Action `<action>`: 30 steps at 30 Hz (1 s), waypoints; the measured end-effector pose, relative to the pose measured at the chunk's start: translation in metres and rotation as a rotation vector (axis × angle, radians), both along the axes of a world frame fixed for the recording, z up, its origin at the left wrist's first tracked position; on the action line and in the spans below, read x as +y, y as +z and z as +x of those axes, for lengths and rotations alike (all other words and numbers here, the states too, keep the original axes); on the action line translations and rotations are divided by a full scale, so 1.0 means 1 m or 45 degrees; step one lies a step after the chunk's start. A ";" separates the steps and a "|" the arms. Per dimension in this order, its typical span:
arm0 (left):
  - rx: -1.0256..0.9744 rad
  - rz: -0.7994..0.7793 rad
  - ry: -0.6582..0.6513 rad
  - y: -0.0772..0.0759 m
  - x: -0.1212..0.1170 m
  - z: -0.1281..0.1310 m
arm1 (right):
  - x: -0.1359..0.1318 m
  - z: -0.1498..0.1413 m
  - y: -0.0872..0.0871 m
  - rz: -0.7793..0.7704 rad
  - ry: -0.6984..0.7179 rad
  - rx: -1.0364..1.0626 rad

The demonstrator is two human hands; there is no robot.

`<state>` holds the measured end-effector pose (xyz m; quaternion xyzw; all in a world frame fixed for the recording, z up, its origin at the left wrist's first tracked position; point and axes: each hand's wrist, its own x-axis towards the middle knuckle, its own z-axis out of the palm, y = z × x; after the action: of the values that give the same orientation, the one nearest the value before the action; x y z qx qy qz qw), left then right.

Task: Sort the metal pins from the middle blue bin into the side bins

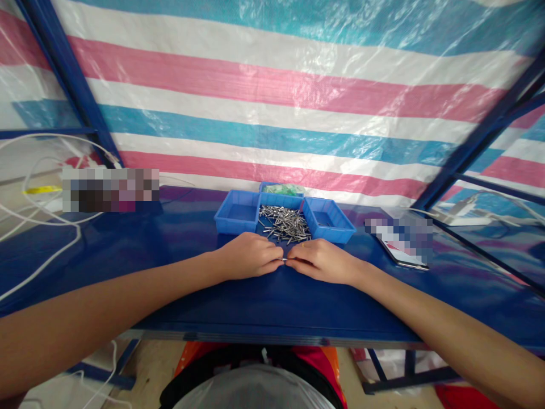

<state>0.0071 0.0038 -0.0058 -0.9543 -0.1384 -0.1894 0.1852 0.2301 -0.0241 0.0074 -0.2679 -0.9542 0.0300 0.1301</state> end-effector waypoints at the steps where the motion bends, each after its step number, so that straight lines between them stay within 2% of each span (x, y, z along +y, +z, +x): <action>1: -0.013 0.006 0.007 0.001 0.000 0.000 | 0.000 0.001 0.001 0.009 -0.010 -0.011; 12: -0.017 -0.027 0.017 0.008 -0.002 -0.006 | 0.001 0.009 0.007 0.000 -0.071 -0.074; 30: -0.020 -0.040 0.014 0.007 0.000 -0.007 | 0.000 0.011 0.005 -0.026 -0.082 -0.035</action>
<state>0.0001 0.0035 0.0009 -0.9548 -0.1481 -0.1937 0.1702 0.2412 -0.0246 0.0125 -0.3000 -0.9464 0.0320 0.1151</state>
